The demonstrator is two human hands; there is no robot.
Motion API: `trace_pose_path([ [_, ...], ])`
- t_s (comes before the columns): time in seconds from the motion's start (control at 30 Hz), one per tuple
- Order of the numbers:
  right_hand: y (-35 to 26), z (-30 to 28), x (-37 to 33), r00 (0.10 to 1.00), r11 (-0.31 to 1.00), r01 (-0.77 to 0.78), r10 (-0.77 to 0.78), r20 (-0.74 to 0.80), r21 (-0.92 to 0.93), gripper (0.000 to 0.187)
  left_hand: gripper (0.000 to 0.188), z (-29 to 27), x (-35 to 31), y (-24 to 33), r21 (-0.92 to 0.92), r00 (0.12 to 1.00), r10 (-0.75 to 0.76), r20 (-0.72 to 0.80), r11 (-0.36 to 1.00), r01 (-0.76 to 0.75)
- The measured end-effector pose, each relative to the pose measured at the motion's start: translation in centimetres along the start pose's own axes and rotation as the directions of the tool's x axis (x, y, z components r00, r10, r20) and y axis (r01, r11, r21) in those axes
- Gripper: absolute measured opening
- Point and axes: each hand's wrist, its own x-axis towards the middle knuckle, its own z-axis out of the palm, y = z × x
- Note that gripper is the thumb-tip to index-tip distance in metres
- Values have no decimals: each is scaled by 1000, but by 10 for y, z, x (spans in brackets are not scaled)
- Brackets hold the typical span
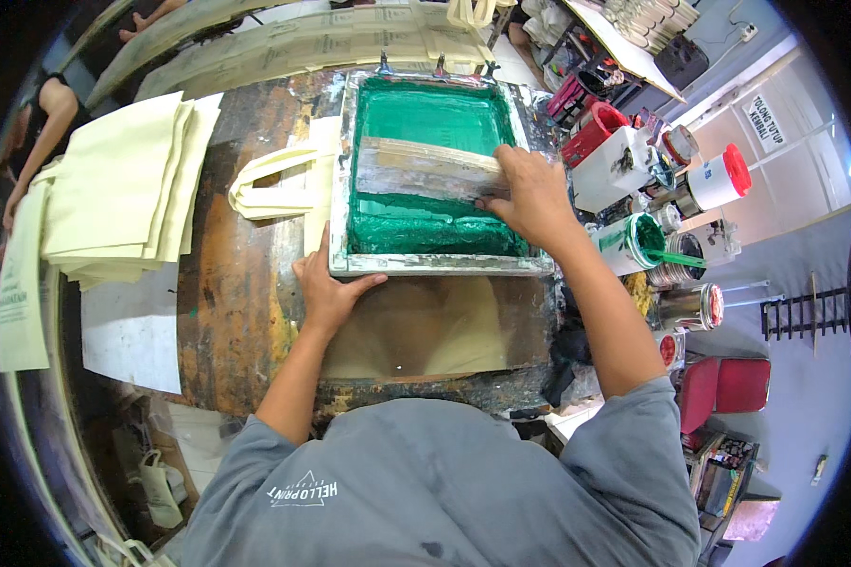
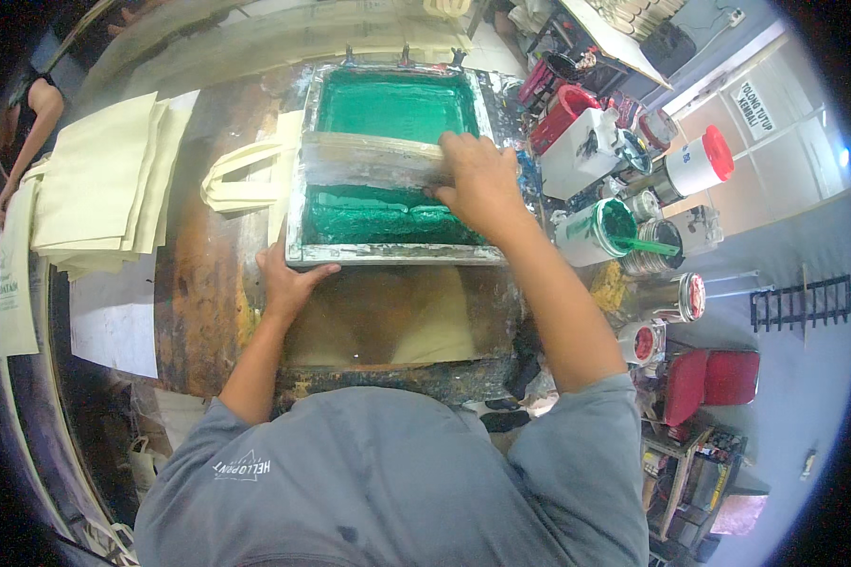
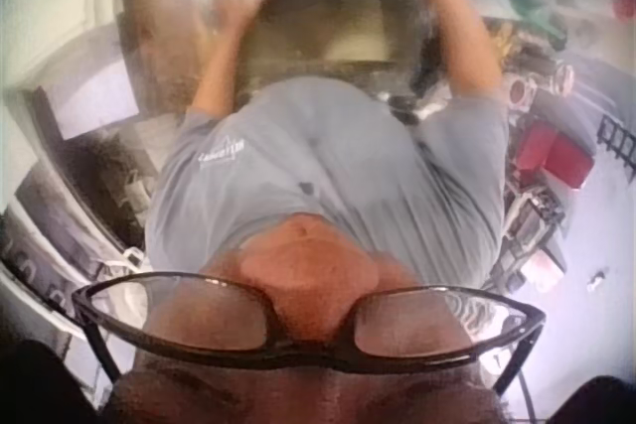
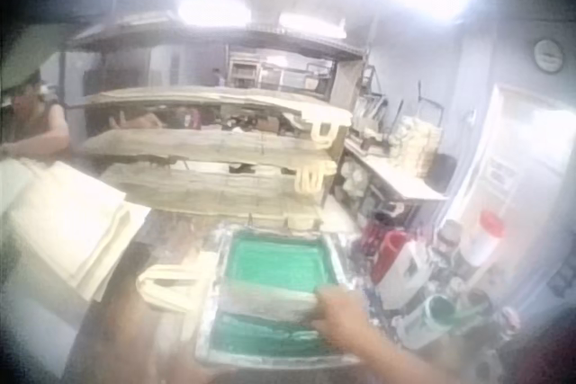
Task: The person applies green ink to a screen using a stirring stick, uses a squeegee to print a logo onto yellow tote bags, and then lifts the bags to stack them aside.
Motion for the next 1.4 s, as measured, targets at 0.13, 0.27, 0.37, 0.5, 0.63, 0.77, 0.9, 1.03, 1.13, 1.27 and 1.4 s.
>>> trace_pose_path([
  [0.13, -10, -1, -14, 991, 999, 40, -38, 127, -17, 56, 132, 0, -4, -4, 30, 1000, -21, 9, 999, 21],
  [0.27, -21, 22, -39, 992, 998, 57, -55, 113, -12, 54, 133, 1, -2, -1, 15, 996, -65, 59, 998, 64],
  [0.37, -24, 29, -36, 998, 999, 49, -49, 37, -16, 52, 134, 2, -3, -1, -41, 998, -48, 39, 998, 50],
  [0.5, 1, 56, 5, 997, 995, 44, -50, -57, -87, 52, 135, 0, -5, -1, -31, 997, -59, 42, 998, 60],
  [0.63, 44, 91, 83, 989, 980, 51, -76, -127, -191, 53, 135, 1, -4, -2, -15, 998, -51, 38, 999, 52],
  [0.77, 81, 116, 165, 993, 981, 71, -87, -84, -180, 59, 135, -7, 1, 4, 114, 994, -72, 79, 992, 63],
  [0.9, 103, 104, 219, 982, 994, 98, -87, 167, -57, 65, 135, -24, 6, 20, 403, 990, -84, 111, 915, 33],
  [1.03, 105, 103, 210, 999, 991, 48, -49, -6, -123, 66, 124, -32, 105, 39, 188, 966, 256, -20, 950, -248],
  [1.13, 93, 130, 206, 993, 976, 32, -55, -102, -217, 64, 108, 8, 239, 51, 255, 855, 518, -8, 828, -500],
  [1.27, 85, 137, 193, 980, 969, 48, -92, -176, -243, 59, 67, 85, 335, 41, 488, 878, 449, 166, 737, -468],
  [1.4, 86, 137, 178, 977, 961, 67, -118, -179, -267, 54, 64, 103, 321, 28, 524, 783, 619, 65, 646, -555],
])
